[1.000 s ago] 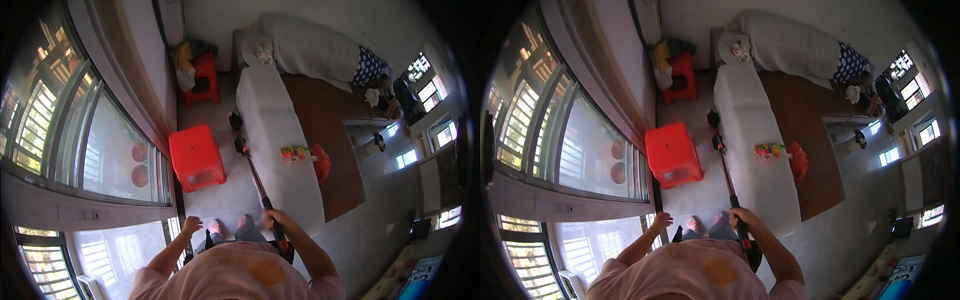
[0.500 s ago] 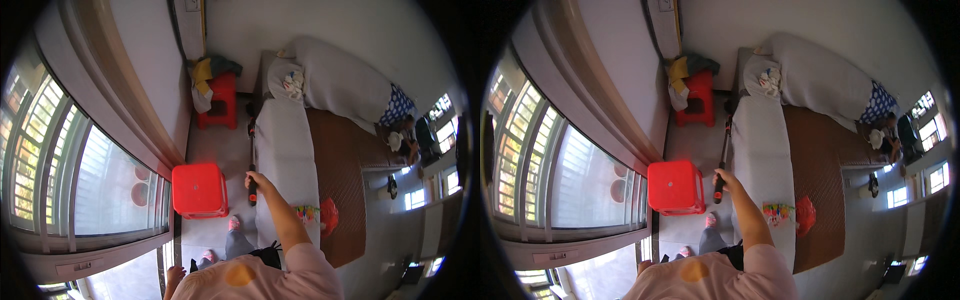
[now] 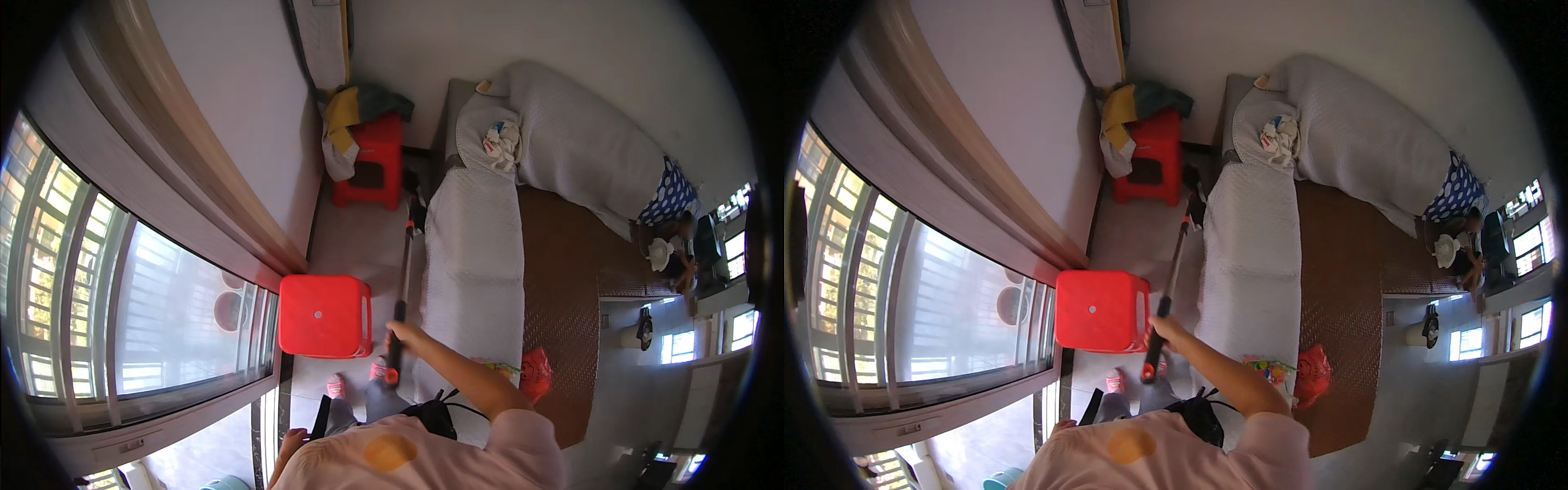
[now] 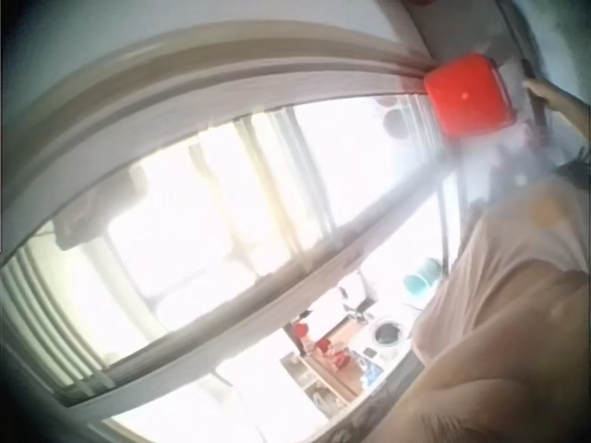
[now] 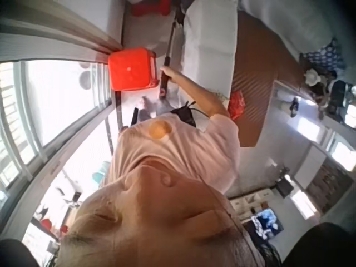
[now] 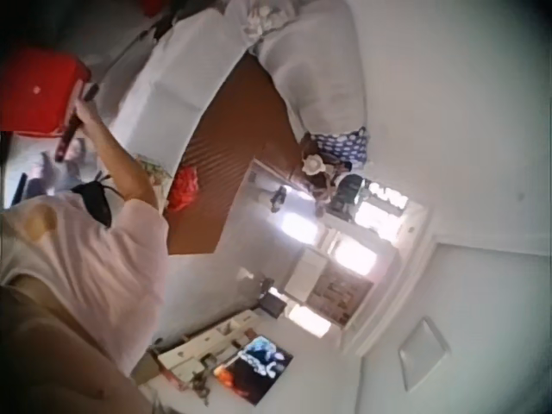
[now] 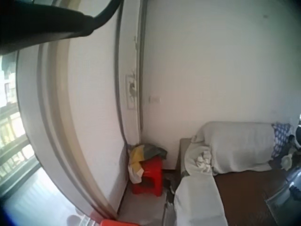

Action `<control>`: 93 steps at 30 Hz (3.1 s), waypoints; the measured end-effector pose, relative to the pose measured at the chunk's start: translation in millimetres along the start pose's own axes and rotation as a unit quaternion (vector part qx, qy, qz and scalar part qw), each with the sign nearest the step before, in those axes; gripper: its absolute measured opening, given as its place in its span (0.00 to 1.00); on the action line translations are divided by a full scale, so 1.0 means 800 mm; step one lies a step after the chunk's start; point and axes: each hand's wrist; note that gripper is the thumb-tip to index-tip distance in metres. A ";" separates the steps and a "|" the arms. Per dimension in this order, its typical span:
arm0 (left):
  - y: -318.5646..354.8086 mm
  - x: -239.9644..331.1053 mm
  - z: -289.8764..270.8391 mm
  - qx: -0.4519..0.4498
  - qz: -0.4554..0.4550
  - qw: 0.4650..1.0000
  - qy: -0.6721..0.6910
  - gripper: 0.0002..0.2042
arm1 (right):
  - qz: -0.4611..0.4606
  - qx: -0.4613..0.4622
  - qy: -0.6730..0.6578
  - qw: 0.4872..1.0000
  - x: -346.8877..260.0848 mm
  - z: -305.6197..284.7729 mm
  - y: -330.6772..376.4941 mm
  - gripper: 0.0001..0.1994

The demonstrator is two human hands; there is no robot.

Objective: The person mops the tiled floor of a living room and dining area using a flat mop. They move around furniture, including a TV stand, sofa, and dining table, to clean different sections of the floor.

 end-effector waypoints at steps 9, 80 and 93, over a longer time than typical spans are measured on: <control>0.038 0.073 -0.048 0.064 0.082 0.983 0.150 0.11 | -0.189 0.055 -0.243 0.950 -0.075 0.120 -0.105 0.07; -0.054 0.117 0.015 -0.108 0.165 0.976 -0.087 0.11 | -0.097 0.160 0.653 0.734 0.062 -0.183 0.261 0.28; -0.085 0.095 -0.060 -0.204 0.145 0.935 -0.253 0.12 | 0.053 0.209 0.358 0.908 0.319 -0.109 0.414 0.30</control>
Point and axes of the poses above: each hand's wrist, its own y-axis away from the middle knuckle, its own z-axis out of the palm, x = y × z, and after that the axes turned 5 degrees about -y, right-handed
